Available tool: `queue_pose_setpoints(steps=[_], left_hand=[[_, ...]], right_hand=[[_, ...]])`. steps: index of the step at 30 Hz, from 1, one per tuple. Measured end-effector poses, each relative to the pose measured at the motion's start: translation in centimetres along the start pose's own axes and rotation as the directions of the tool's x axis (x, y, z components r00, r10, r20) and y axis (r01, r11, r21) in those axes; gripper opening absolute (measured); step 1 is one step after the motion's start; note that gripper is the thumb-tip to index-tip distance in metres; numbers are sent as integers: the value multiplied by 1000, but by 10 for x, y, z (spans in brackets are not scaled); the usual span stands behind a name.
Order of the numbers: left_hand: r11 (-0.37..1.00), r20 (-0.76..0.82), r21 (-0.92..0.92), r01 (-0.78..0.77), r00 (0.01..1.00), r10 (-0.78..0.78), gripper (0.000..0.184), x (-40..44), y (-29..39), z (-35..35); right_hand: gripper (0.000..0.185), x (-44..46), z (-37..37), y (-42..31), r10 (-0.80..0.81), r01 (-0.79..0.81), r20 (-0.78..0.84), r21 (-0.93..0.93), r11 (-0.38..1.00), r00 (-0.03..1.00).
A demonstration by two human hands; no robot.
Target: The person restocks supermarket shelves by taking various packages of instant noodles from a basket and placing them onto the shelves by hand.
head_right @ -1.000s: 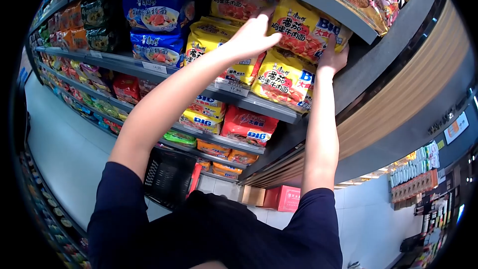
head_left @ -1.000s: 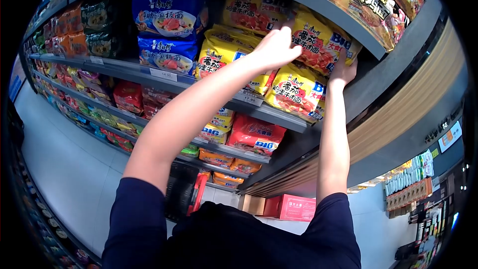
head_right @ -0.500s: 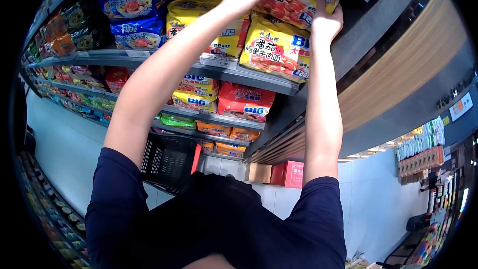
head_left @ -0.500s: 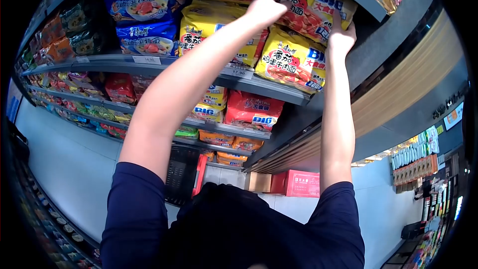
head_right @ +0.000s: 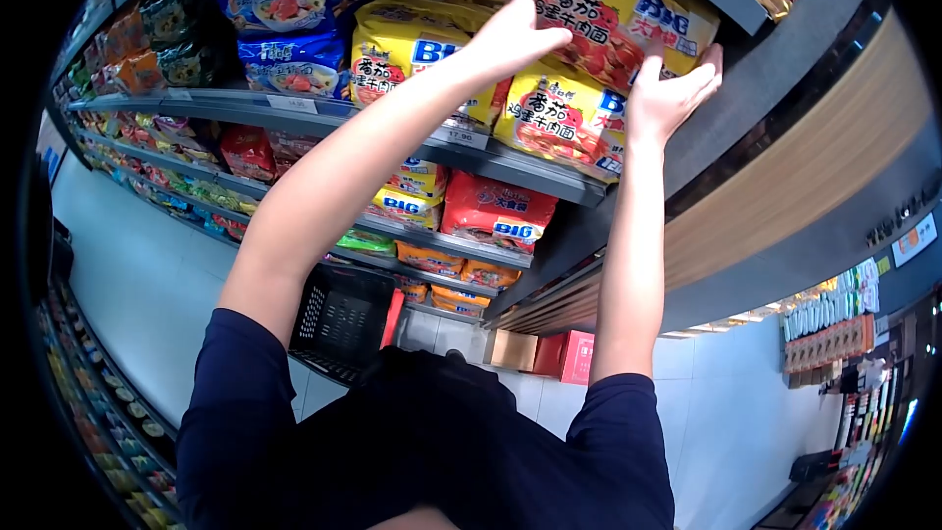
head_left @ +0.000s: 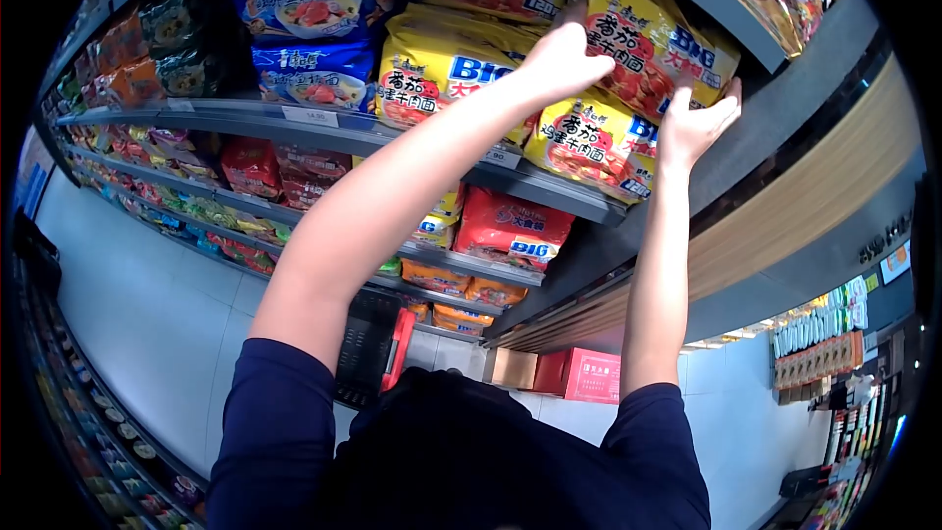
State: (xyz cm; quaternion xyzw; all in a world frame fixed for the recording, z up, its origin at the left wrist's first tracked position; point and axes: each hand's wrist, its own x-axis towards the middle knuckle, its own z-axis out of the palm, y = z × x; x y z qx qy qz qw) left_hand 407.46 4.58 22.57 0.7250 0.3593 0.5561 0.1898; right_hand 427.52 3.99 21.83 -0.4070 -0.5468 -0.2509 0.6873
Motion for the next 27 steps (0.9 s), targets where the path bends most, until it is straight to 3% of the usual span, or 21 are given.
queue_pose_setpoints(steps=[1, 2, 4, 5, 6, 8, 12, 15, 17, 18, 20, 22, 24, 25, 27], left_hand=[[996, -53, 6, -90, 995, 90, 76, 2, -1, 4], [992, 122, -110, 62, 991, -48, 77, 7, -3, 4], [997, 114, -41, 69, 991, -64, 79, -1, 6, 11], [1000, 35, 18, -21, 999, 20, 81, -8, 10, 15], [1000, 52, 22, 4, 999, -6, 83, -10, 12, 12], [996, 78, -94, -4, 997, 11, 85, -14, 13, -1], [995, 34, 101, 3, 999, -6, 96, -8, -4, 0], [968, -95, 251, -10, 995, 35, 108, -4, 6, 5], [963, -55, 271, 19, 998, -4, 106, 10, 1, 3], [959, -35, 282, 32, 999, -23, 105, 18, -2, 2], [985, -35, 173, -8, 999, 14, 95, 31, -24, 4], [994, 17, 83, -66, 998, 65, 93, 41, -41, 0], [999, 35, -20, -31, 999, 32, 95, 30, -33, -12], [999, 42, -49, -25, 999, 27, 95, 28, -32, -15], [999, 41, -31, 10, 999, -9, 96, 21, -24, -19]], right_hand=[[68, -5, 0, -5, -97, 97, -25, -10, 995, 995], [65, -7, 1, -7, -196, 195, -51, -22, 981, 979], [57, -10, 5, -7, -265, 265, 17, -109, 958, 964], [50, -13, 10, -2, -293, 293, 19, -147, 945, 956], [48, -15, 10, 3, -292, 292, 22, -153, 944, 956], [46, -17, 11, 0, -295, 295, 25, -158, 942, 955], [42, -12, 5, 1, -343, 337, -13, -146, 930, 939], [42, 13, 2, 6, -271, 259, -62, -161, 952, 961], [44, 27, 6, 10, -247, 240, -56, -115, 964, 967], [43, 29, 3, 12, -222, 223, 28, -190, 956, 975], [42, 36, 3, 1, -160, 198, 144, -312, 929, 977], [41, 37, 3, 3, -89, 114, 107, -253, 961, 990], [42, 39, -8, -10, -157, 213, 178, -360, 908, 971], [39, 39, -11, -22, -304, 352, 178, -484, 801, 936], [31, 52, -11, -32, -489, 553, 270, -284, 783, 830]])
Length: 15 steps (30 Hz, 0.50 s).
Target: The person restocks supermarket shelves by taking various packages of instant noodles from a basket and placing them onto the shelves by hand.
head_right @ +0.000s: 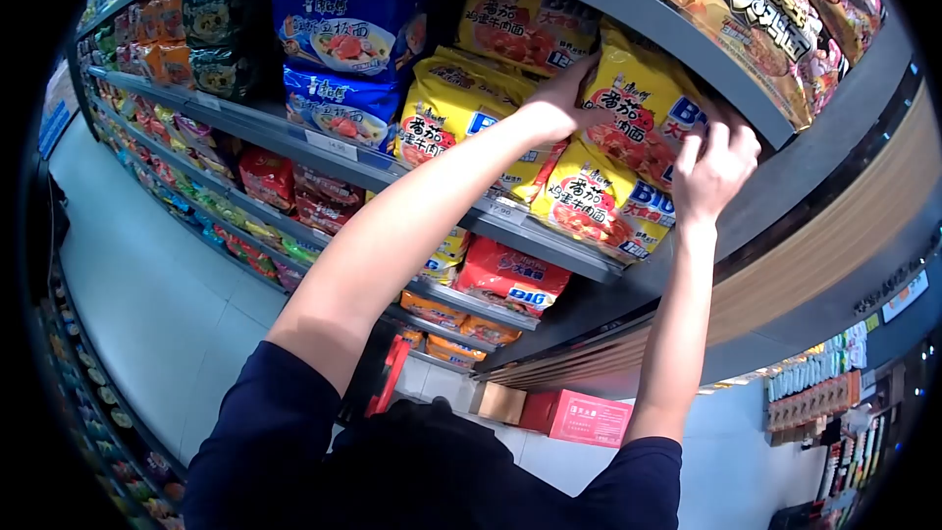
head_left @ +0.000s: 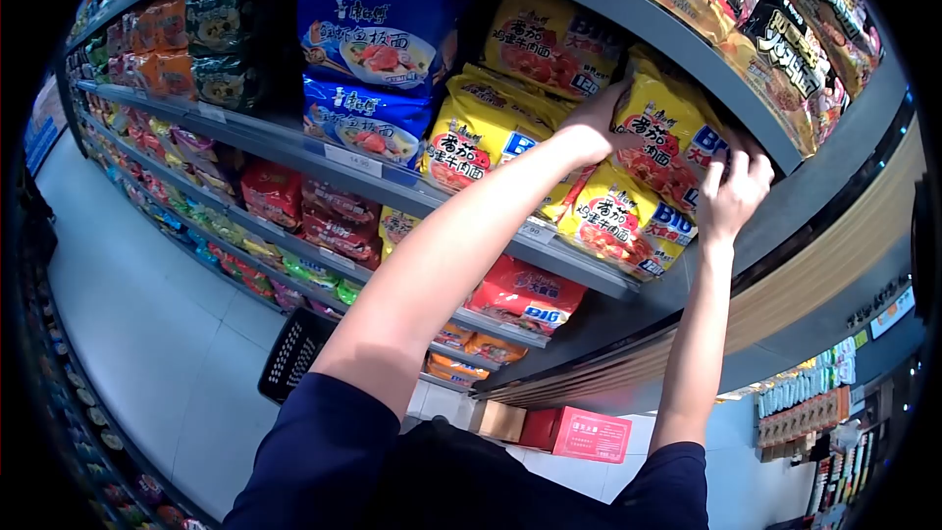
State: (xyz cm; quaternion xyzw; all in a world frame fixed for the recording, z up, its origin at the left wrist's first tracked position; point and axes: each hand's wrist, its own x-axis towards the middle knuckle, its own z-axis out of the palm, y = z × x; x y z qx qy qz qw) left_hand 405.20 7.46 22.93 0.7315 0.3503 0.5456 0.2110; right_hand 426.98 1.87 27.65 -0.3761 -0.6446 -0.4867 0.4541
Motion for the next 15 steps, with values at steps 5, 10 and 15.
queue_pose_setpoints(steps=[5, 10, 15], left_hand=[[997, -17, -70, -14, 1000, 13, 94, -3, -13, 6], [993, -75, -113, 36, 996, -45, 91, -14, -8, 0], [993, -36, -121, 16, 999, -21, 98, -15, -18, 5]], right_hand=[[29, 27, 15, 38, 64, -92, 330, 70, 993, 942], [33, 24, 4, 42, -1, 109, 474, -199, 974, 880], [35, 8, 1, 84, -111, 481, 698, -362, 798, 708]])
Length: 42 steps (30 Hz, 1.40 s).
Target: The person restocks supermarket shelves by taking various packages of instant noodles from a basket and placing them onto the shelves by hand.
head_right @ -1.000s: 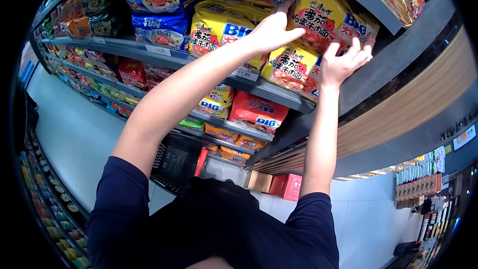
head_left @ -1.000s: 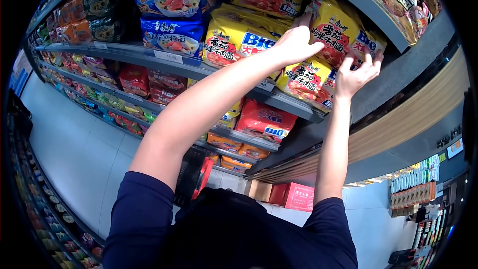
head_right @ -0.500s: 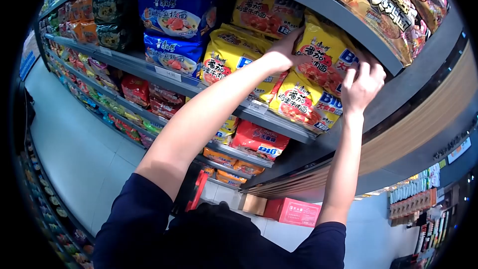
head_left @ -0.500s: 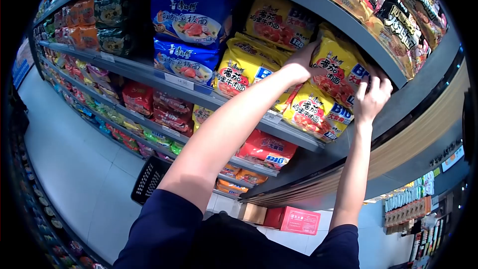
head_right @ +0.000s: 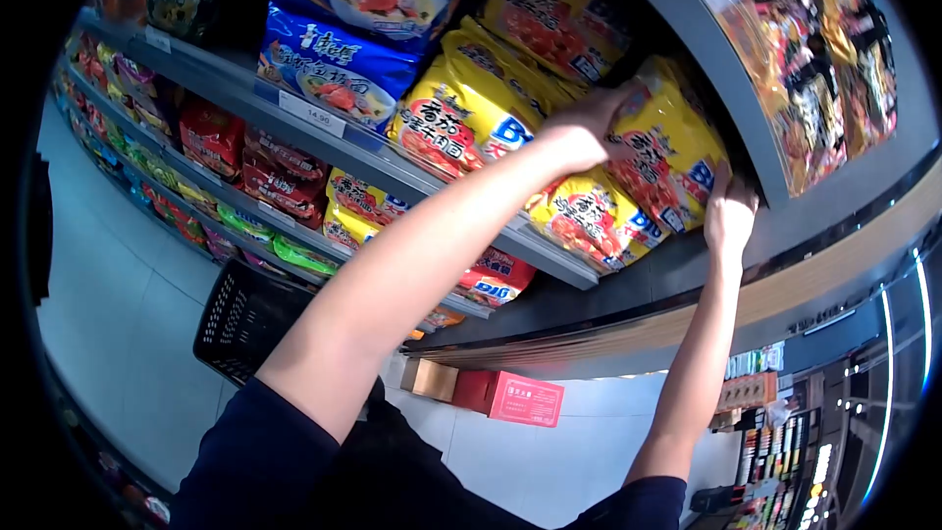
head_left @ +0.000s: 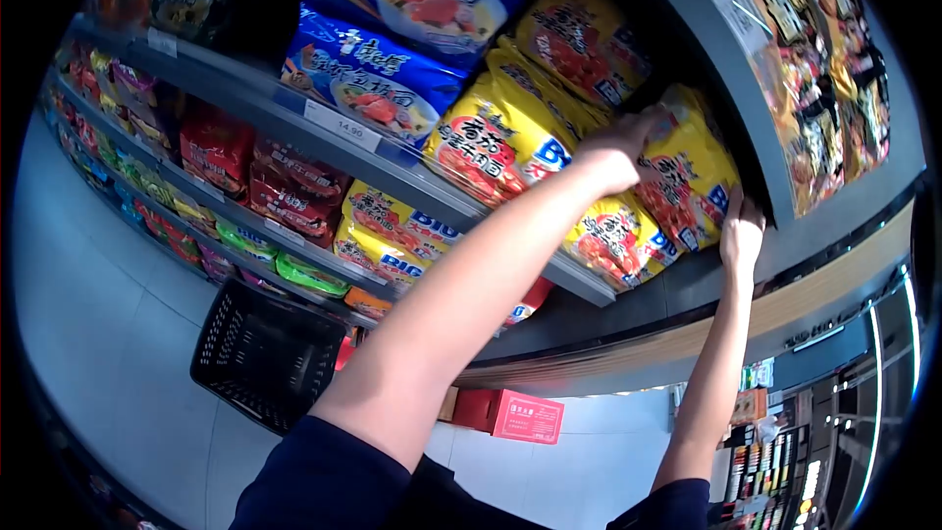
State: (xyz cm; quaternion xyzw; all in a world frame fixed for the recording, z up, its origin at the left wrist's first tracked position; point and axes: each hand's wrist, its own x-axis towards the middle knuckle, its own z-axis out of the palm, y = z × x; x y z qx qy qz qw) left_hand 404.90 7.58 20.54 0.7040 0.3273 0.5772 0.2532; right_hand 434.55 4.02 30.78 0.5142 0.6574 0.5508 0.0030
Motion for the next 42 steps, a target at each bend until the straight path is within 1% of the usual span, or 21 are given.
queue_pose_setpoints(steps=[2, 3, 5, 10, 12, 13, 14, 16, 17, 19, 20, 23, 26, 28, 30, 31, 32, 34, 38, 39, 42], left_hand=[[999, -11, 31, 29, 1000, -28, 99, -3, 2, -2], [998, 11, 41, 44, 999, -45, 100, -3, 2, -3], [997, 8, 41, 61, 998, -61, 100, -2, 1, -1], [1000, 30, -9, 20, 999, -20, 92, 4, -1, 0], [996, 108, -66, 62, 993, -55, 76, 11, 6, -14], [998, 94, -2, 70, 993, -70, 56, 15, 9, -25], [995, 18, 47, -86, 996, 85, 44, 23, 0, -37], [955, -52, 292, -49, 996, 67, 33, 54, -15, -59], [893, -53, 443, -83, 992, 118, 33, 60, -10, -77], [611, 140, 725, -318, 936, 322, 34, 85, -25, -102], [470, 193, 780, -413, 873, 448, 35, 101, -41, -107], [658, 61, 679, -325, 918, 391, 36, 127, -46, -111], [512, 61, 800, -313, 891, 449, 35, 146, -54, -102], [420, 52, 864, -279, 878, 476, 35, 146, -68, -100], [330, 36, 917, -223, 871, 491, 34, 134, -83, -107], [104, 103, 970, -222, 754, 649, 35, 104, -46, -119], [109, 108, 971, -215, 792, 601, 34, 88, -28, -119], [113, 111, 975, -194, 855, 507, 32, 68, -7, -118], [142, 62, 973, -184, 795, 604, 32, 41, -4, -122], [117, 60, 981, -154, 815, 576, 31, 35, -7, -123], [132, 41, 981, -145, 808, 588, 27, 23, -15, -125]], right_hand=[[38, 4, -13, -14, 144, -132, -25, 260, 957, 989], [47, 5, -17, -21, 320, -283, 0, 467, 838, 948], [52, 9, -24, -27, 393, -386, 114, 559, 734, 912], [61, 15, -37, -16, 432, -522, 301, 595, 612, 850], [63, 16, -46, -23, 441, -525, 296, 591, 612, 848], [63, 14, -37, -22, 446, -493, 241, 599, 630, 862], [61, 12, -34, -24, 488, -545, 274, 596, 590, 829], [56, 9, -27, -38, 560, -458, 89, 685, 566, 824], [47, 6, -39, -50, 568, -454, -7, 593, 665, 823], [39, -9, -48, -79, 561, -377, -295, 497, 781, 773], [36, -8, -77, -104, 551, -242, -354, 630, 737, 755], [40, -8, -127, -162, 461, 73, -411, 803, 591, 787], [40, 8, -137, -183, 310, 259, -457, 819, 512, 834], [39, 29, -122, -187, 334, 287, -443, 859, 424, 832], [35, 49, -110, -184, 377, 179, -335, 903, 391, 864], [36, 59, -104, -183, 436, 134, -200, 975, 177, 877], [38, 66, -100, -183, 465, 84, -53, 995, -47, 884], [43, 74, -100, -178, 468, 63, -16, 994, -84, 884], [52, 82, -103, -183, 445, 100, -71, 994, -44, 893], [54, 82, -107, -185, 421, 20, 44, 989, -146, 906], [56, 88, -103, -186, 404, -52, 58, 998, -25, 913]])
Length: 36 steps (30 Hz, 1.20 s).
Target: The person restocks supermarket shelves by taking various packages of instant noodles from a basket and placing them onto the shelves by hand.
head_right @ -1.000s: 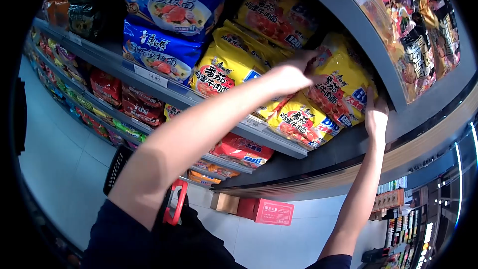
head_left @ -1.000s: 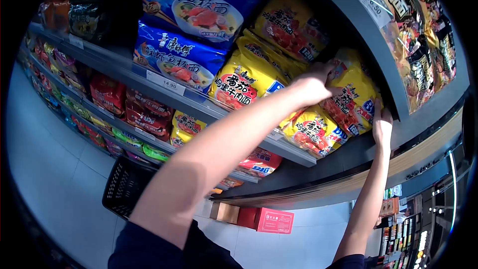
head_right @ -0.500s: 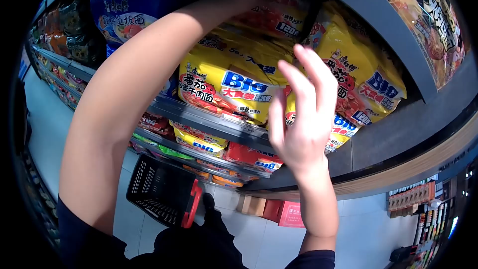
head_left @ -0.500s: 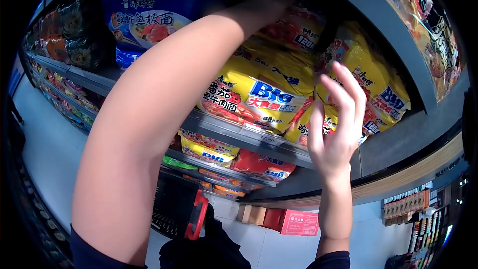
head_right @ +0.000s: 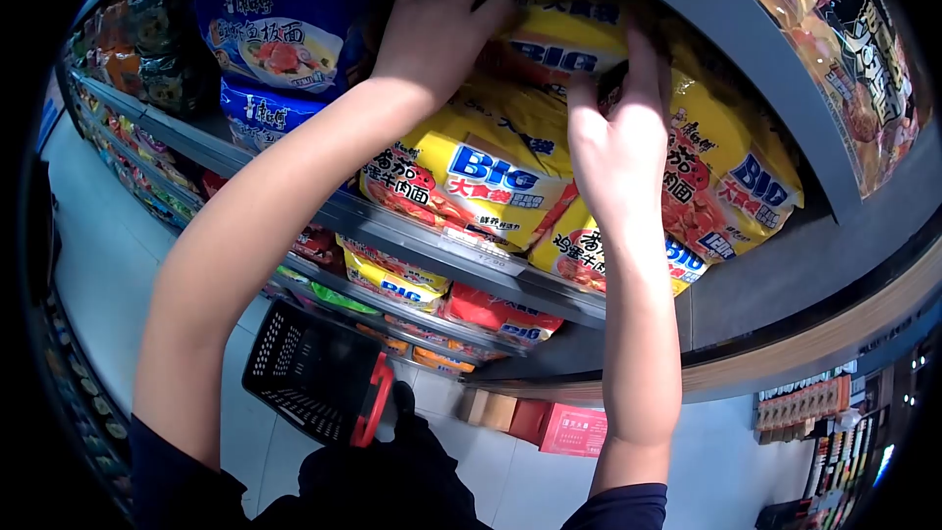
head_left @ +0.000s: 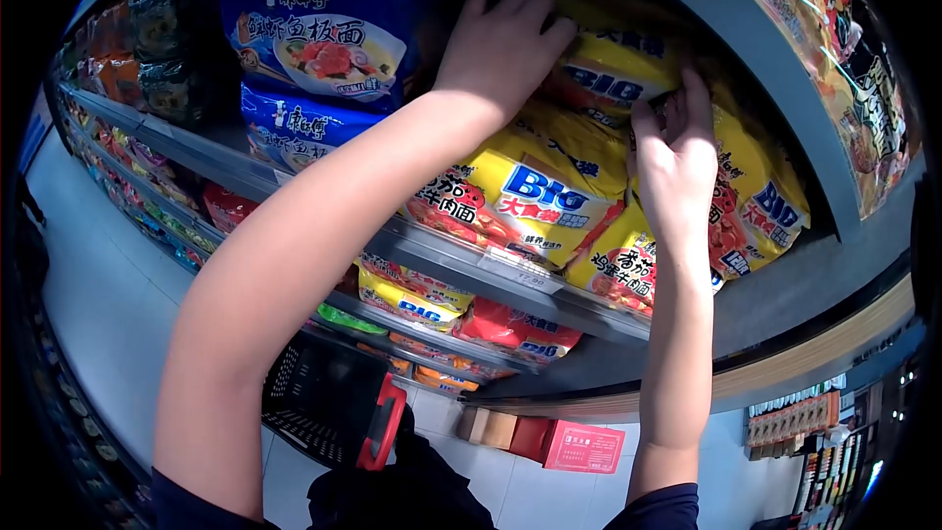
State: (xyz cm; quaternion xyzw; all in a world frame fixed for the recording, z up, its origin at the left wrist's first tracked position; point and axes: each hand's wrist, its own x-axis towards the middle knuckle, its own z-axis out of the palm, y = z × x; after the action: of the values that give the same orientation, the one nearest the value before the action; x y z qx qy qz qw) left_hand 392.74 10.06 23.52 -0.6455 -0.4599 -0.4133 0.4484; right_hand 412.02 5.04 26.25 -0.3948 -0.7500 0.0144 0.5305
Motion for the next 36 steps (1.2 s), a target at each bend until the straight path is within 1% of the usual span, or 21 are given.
queue_pose_setpoints(steps=[3, 6, 9, 10, 12, 13, 14, 16, 18, 19, 20, 22, 23, 24, 26, 27, 28, 30, 31, 33, 36], left_hand=[[1000, 0, -14, -14, 1000, 14, 29, -9, -1, -8], [996, -11, -86, -1, 1000, 0, 32, -15, -3, -18], [995, -1, -97, -6, 1000, 6, 33, -20, -4, -29], [994, 24, -107, -2, 1000, 5, 32, -22, -4, -36], [992, 48, -122, -11, 999, 17, 31, -25, -4, -47], [991, 50, -131, -21, 998, 28, 31, -28, -4, -51], [990, 54, -140, -29, 998, 37, 30, -32, -3, -54], [984, 85, -177, -24, 996, 40, 30, -39, -4, -61], [978, 63, -207, -22, 997, 36, 32, -43, -7, -70], [980, 157, -194, 46, 988, -15, 23, -43, -9, -77], [977, 43, -212, 8, 999, 1, 29, -41, -12, -81], [982, -58, -188, 6, 998, -17, 33, -39, -17, -81], [981, -56, -192, 5, 998, -16, 36, -37, -19, -81], [982, 25, -184, 48, 999, -44, 43, -34, -19, -83], [980, 12, -191, 59, 998, -58, 50, -24, -23, -81], [977, 43, -191, 96, 995, -89, 56, -19, -26, -80], [966, 89, -236, 106, 992, -87, 53, -16, -32, -78], [913, 188, -333, 234, 966, -179, 34, 2, -31, -93], [908, 113, -373, 189, 981, -158, 35, 2, -36, -89], [895, -57, -439, 77, 992, -113, 38, 8, -45, -81], [612, 45, -751, 248, 944, -328, 38, 19, -39, -89]], right_hand=[[56, 3, 4, -7, 73, -74, -15, -96, 993, 997], [55, 2, 9, 1, 1, -3, -26, -81, 997, 1000], [54, -7, 9, -5, 36, -36, -11, -53, 998, 999], [53, -12, 8, -6, 3, -7, -30, -139, 990, 1000], [52, -23, 4, -5, -34, 30, -26, -141, 990, 999], [53, -29, 1, -10, 51, -51, -14, -69, 996, 999], [53, -35, -1, -2, -102, 95, -39, -153, 984, 994], [50, -43, -3, 15, -171, 169, -63, -41, 985, 983], [47, -43, -9, 17, -216, 210, -71, -77, 975, 974], [46, -44, -11, 17, -236, 229, -74, -95, 969, 969], [45, -44, -13, 15, -197, 191, -58, -93, 977, 979], [42, -39, -16, 8, -112, 110, -19, -91, 990, 993], [38, -35, -17, 4, -106, 99, -36, -160, 982, 994], [35, -30, -16, 4, -72, 59, -74, -164, 985, 995], [30, -21, -15, 11, -54, 30, -149, -155, 987, 987], [28, -15, -16, 15, -43, 22, -187, -115, 993, 981], [26, -11, -18, 18, -27, 11, -224, -75, 997, 974], [25, -2, -22, 19, 129, -85, -207, 207, 975, 970], [25, 2, -22, 21, 109, -39, -226, 293, 955, 968], [24, 4, -21, 16, 145, -53, -243, 347, 936, 959], [25, 8, -23, 6, 180, -45, -278, 431, 901, 944]])
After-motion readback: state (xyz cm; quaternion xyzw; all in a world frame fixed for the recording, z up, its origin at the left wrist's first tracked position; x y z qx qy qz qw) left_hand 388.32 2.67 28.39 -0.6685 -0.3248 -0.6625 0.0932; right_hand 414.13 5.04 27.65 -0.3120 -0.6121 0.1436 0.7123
